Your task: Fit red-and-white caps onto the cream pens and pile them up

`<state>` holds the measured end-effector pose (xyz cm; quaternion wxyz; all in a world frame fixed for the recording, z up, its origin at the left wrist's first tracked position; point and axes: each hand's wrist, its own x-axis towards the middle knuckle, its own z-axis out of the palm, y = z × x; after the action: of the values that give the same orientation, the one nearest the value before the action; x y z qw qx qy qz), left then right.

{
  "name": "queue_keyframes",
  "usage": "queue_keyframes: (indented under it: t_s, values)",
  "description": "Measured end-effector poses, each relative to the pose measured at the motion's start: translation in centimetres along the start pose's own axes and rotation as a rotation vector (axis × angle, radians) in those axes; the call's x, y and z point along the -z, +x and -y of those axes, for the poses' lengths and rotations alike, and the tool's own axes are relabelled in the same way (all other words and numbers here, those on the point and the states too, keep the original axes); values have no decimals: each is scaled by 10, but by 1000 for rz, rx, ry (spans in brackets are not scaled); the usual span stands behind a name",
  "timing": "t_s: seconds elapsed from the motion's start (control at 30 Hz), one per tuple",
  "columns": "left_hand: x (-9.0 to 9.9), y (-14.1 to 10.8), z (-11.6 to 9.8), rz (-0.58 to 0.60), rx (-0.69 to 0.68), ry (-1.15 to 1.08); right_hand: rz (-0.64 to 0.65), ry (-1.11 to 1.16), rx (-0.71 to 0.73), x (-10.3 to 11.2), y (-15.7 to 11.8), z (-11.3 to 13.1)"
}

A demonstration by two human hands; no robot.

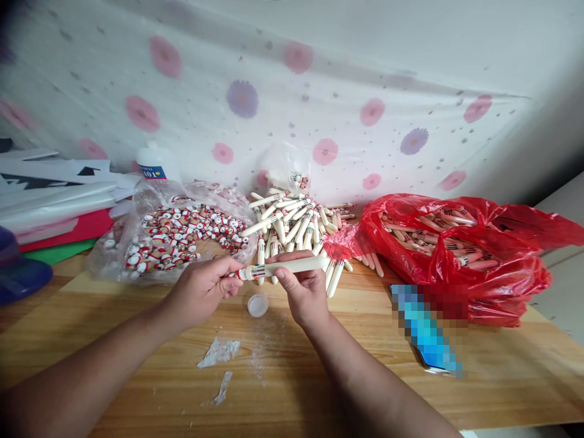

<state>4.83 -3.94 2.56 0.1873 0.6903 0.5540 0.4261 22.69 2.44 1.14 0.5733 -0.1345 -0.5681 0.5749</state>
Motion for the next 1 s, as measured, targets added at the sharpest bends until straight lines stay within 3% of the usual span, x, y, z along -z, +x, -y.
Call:
queue_keyframes:
  t_s: [0.27, 0.47, 0.53, 0.6, 0.67, 0.77, 0.87, 1.0]
  values:
    - [-1, 3, 4, 39, 1, -20, -26, -2, -29, -2, 3, -6]
    - [6, 18, 32, -65, 129, 173, -4, -178, -173, 39, 30, -7]
    - [14, 24, 46, -141, 171, 296, -67, -361, -148, 55, 53, -7]
    - [25, 28, 60, -186, 215, 426, -119, -691, -80, 67, 83, -9]
    - [36, 31, 70, -174, 287, 513, -113, -977, -44, 74, 114, -13]
    - [49, 32, 81, -144, 399, 596, -47, -1163, -68, 85, 151, -17]
    - [57, 34, 87, -138, 445, 648, -68, -1333, -126, 115, 166, -4]
    - [61, 37, 90, -135, 452, 695, -314, -1622, -261, 193, 158, 43]
